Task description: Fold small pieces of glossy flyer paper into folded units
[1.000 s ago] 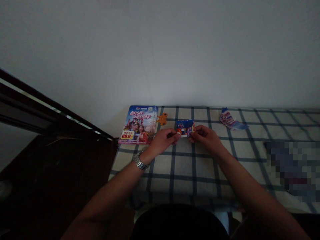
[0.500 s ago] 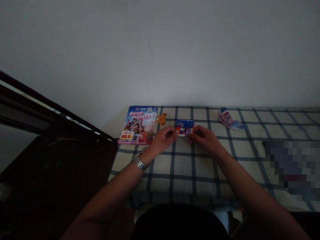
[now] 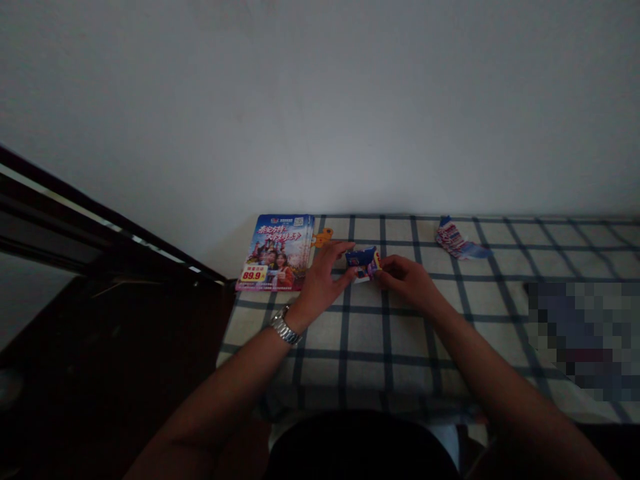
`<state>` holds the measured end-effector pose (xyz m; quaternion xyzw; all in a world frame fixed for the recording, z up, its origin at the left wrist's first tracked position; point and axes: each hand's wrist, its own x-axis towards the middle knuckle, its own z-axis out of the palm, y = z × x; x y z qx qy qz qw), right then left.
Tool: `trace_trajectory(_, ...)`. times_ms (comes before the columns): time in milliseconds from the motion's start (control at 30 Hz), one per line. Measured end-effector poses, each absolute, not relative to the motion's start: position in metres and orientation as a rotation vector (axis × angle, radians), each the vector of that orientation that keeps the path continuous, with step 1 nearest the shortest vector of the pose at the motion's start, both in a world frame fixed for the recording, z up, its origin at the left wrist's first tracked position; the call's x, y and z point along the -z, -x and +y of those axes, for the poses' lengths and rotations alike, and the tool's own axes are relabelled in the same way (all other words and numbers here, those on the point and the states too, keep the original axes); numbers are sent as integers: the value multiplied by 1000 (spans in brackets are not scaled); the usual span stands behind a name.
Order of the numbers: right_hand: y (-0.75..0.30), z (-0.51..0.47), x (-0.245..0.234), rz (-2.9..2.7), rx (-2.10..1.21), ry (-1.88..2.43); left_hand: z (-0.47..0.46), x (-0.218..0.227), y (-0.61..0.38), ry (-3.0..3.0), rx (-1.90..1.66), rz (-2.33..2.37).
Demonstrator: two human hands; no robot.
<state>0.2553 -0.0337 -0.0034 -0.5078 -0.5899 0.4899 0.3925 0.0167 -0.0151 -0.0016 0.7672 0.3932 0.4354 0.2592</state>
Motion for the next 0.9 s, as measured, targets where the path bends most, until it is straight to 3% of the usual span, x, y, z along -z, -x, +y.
trace_trajectory(333, -255, -37, 5, -1572, -1246, 1305, -15, 1, -18, -2179, -1044, 1124)
trace_trajectory(900, -251, -36, 6, -1963, -563, 1258, -14, 5, -22, -2222, -948, 1227)
